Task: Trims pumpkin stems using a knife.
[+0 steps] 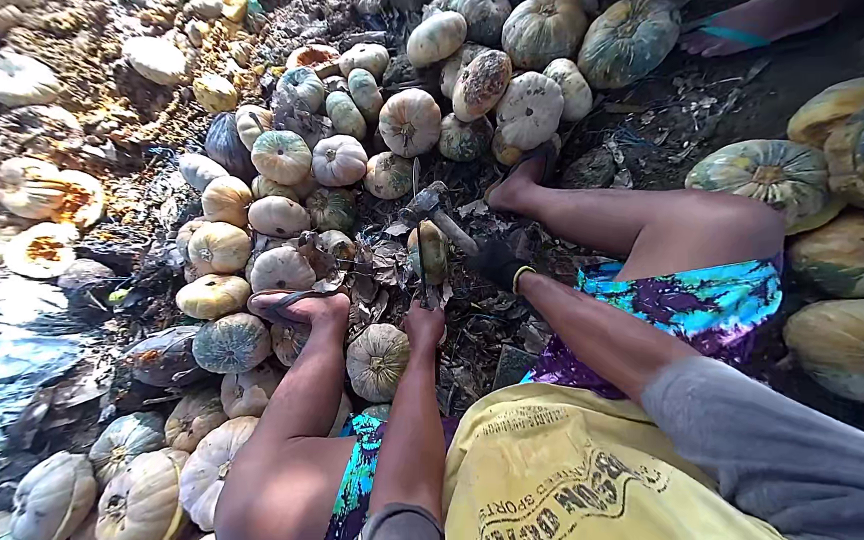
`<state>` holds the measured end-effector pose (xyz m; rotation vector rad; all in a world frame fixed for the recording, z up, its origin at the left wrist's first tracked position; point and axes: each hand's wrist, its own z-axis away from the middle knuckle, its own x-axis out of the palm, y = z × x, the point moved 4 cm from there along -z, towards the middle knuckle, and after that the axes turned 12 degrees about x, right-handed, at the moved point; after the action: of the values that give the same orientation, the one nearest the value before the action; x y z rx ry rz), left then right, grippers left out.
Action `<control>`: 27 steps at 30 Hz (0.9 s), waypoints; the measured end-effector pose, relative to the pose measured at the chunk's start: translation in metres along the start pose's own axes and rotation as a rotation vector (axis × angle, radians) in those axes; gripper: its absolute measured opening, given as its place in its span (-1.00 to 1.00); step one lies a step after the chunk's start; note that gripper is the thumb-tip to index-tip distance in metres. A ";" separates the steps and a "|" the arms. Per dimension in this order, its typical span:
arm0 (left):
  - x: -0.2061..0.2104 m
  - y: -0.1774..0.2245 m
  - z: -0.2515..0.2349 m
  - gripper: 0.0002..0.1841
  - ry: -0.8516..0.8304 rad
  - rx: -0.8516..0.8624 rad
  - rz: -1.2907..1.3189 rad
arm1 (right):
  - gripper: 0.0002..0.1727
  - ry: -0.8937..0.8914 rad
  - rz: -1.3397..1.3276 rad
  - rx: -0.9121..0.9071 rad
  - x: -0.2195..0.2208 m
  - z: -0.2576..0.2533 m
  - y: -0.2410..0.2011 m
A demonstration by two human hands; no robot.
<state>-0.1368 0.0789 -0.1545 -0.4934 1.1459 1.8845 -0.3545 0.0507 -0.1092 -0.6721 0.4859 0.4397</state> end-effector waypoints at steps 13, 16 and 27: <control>0.012 0.007 0.005 -0.54 -0.096 0.014 -0.139 | -0.45 0.157 0.134 0.061 -0.037 -0.022 -0.009; 0.011 -0.002 0.000 -0.55 -0.065 -0.015 -0.026 | -0.48 0.022 0.103 0.184 -0.010 -0.034 0.025; 0.034 -0.024 -0.007 -0.63 -0.121 0.077 -0.008 | -0.25 0.130 0.045 0.335 0.022 -0.067 0.090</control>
<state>-0.1369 0.0936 -0.1941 -0.3363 1.1299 1.8297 -0.4032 0.0733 -0.2094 -0.3675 0.6808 0.3473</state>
